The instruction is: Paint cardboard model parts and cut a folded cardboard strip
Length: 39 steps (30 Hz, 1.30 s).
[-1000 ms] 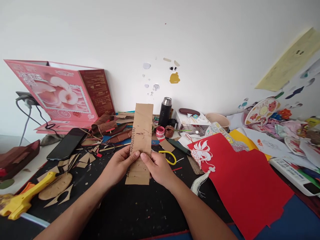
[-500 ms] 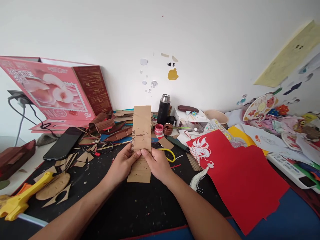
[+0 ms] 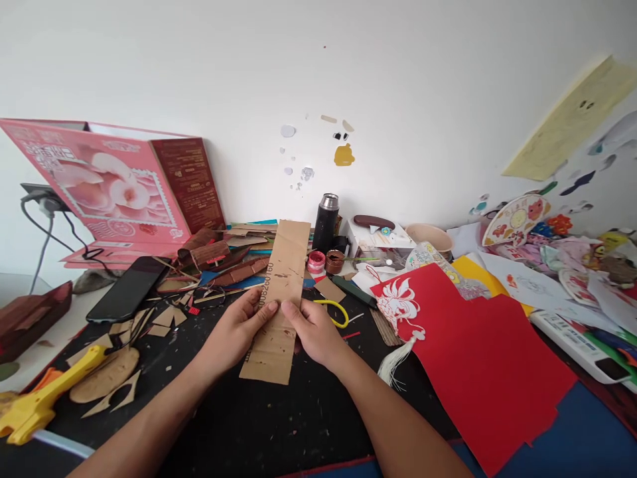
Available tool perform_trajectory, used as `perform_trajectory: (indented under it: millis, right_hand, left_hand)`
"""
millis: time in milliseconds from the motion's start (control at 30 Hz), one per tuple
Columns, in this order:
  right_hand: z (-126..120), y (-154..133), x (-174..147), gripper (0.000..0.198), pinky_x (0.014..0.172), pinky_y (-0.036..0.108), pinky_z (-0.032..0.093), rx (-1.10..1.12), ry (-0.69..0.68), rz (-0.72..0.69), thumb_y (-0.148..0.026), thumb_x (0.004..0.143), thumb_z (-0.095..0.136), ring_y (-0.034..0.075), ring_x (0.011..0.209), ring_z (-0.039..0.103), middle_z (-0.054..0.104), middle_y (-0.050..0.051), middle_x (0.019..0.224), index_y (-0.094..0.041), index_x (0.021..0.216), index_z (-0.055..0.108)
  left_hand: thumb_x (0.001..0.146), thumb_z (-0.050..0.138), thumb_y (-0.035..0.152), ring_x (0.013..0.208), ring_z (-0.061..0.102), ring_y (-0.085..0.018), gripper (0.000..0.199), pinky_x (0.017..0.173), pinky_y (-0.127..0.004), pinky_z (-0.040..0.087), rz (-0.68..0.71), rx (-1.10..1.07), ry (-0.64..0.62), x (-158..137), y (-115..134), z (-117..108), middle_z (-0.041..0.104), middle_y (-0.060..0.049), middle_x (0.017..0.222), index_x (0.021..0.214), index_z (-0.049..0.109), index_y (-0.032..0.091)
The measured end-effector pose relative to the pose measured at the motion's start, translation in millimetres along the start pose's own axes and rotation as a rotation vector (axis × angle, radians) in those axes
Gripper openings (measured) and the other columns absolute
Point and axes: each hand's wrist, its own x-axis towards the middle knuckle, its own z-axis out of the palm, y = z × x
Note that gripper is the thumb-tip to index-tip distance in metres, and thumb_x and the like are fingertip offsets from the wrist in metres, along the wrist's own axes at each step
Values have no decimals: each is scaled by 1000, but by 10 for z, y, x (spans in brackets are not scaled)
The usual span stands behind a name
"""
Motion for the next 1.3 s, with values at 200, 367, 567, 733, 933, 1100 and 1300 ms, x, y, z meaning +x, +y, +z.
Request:
perform_trajectory:
  millis: [200, 367, 567, 733, 933, 1100, 1300]
  right_hand:
    - [22, -84, -10, 50, 94, 41, 57, -137, 77, -206, -61, 106, 52, 31, 108, 74, 81, 10, 114, -21, 115, 79]
    - [9, -2, 35, 48, 96, 42, 56, -217, 114, -180, -57, 106, 52, 32, 110, 76, 82, 13, 116, -19, 117, 80]
    - [-5, 22, 30, 51, 88, 39, 57, -218, 66, -174, -62, 105, 54, 30, 99, 76, 82, 10, 105, -19, 111, 80]
    - [-1, -4, -8, 62, 61, 33, 54, -154, 15, -43, -72, 102, 53, 22, 62, 67, 75, 5, 75, -18, 102, 81]
    - [1, -123, -16, 52, 102, 42, 56, -116, 39, -178, -63, 105, 54, 31, 118, 75, 81, 8, 125, -21, 120, 82]
    - [32, -102, -5, 50, 106, 44, 55, -176, 65, -223, -58, 108, 52, 31, 122, 74, 79, 10, 131, -20, 125, 80]
    - [-13, -23, 38, 50, 103, 45, 56, -191, 66, -158, -59, 106, 53, 33, 119, 75, 82, 10, 124, -21, 123, 81]
  left_hand:
    - [84, 81, 60, 121, 72, -35, 61, 102, -45, 59, 78, -59, -16, 12, -86, 40, 74, -15, 140, 128, 68, 20]
    - [81, 84, 61, 127, 69, -35, 64, 110, -47, 55, 81, -87, 9, 82, -152, 67, 74, -14, 140, 128, 68, 20]
    - [83, 76, 72, 108, 75, -33, 61, 97, -44, 60, 39, 23, -18, 110, -110, -21, 80, -12, 125, 115, 75, 19]
    - [83, 78, 69, 102, 77, -32, 58, 94, -44, 61, 71, 52, -7, 77, -60, -32, 82, -11, 119, 113, 78, 20]
    - [85, 79, 63, 111, 76, -33, 53, 102, -45, 59, 104, 29, -13, 25, -55, 42, 82, -11, 124, 118, 78, 22]
    - [80, 83, 63, 109, 77, -34, 55, 99, -45, 60, 78, -70, 5, 50, -146, 65, 82, -12, 121, 115, 78, 20]
    - [79, 80, 71, 109, 76, -35, 63, 99, -46, 59, 17, -62, 63, 106, -210, 94, 82, -13, 120, 114, 76, 18]
